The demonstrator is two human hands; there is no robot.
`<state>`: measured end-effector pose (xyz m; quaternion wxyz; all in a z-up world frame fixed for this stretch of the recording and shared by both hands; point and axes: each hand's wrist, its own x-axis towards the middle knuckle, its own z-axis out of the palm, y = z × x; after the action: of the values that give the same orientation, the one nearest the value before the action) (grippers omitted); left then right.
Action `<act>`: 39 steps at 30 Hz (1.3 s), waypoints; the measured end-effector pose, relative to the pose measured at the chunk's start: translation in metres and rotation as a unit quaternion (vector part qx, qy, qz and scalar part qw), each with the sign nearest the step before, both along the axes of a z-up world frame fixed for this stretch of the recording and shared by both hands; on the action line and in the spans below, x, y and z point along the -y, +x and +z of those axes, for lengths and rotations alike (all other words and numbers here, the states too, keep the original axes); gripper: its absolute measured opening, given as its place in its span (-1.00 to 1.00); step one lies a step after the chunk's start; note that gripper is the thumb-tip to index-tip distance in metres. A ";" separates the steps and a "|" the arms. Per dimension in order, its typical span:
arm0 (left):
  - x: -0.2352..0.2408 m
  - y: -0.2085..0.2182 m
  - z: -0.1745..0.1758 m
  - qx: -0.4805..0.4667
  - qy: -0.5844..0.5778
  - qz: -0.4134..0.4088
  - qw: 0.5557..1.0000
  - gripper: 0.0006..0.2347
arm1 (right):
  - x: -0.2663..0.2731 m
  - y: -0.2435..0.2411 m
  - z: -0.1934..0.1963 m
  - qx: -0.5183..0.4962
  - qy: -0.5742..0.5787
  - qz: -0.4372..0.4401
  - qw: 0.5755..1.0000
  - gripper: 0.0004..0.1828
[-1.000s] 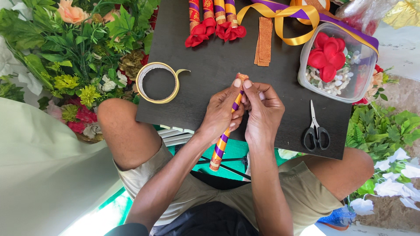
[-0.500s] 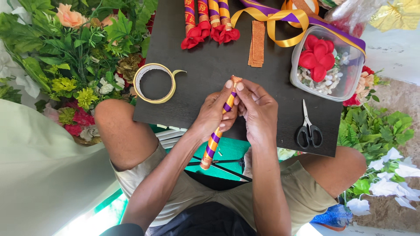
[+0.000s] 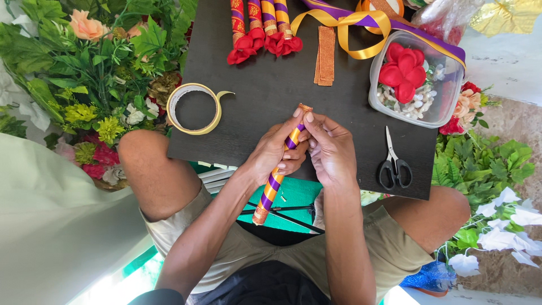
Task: The person cuts a small piece of tape using shears, applies it to the end of a decorative purple and gold tube, and then affixes a red artificial flower to the tip.
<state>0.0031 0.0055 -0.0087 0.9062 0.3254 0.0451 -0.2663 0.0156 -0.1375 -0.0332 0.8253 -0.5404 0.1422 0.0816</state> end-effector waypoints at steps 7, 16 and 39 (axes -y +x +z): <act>-0.006 0.001 0.009 -0.028 -0.043 -0.018 0.999 -0.53 | 0.003 -0.004 0.003 -0.013 0.018 -0.009 1.000 -0.82; 0.002 -0.004 0.012 -0.009 0.011 0.001 1.000 -0.45 | 0.087 0.022 0.057 0.189 -0.423 -0.043 0.885 -0.84; 0.019 -0.009 -0.001 0.019 0.045 -0.045 0.998 -0.47 | 0.169 0.085 0.043 0.237 -0.780 0.002 0.579 -0.89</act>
<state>-0.0061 -0.0134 -0.0097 0.8785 0.3725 0.0255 -0.2980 0.1007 -0.3068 0.0101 0.0897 -0.9764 -0.0505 -0.1901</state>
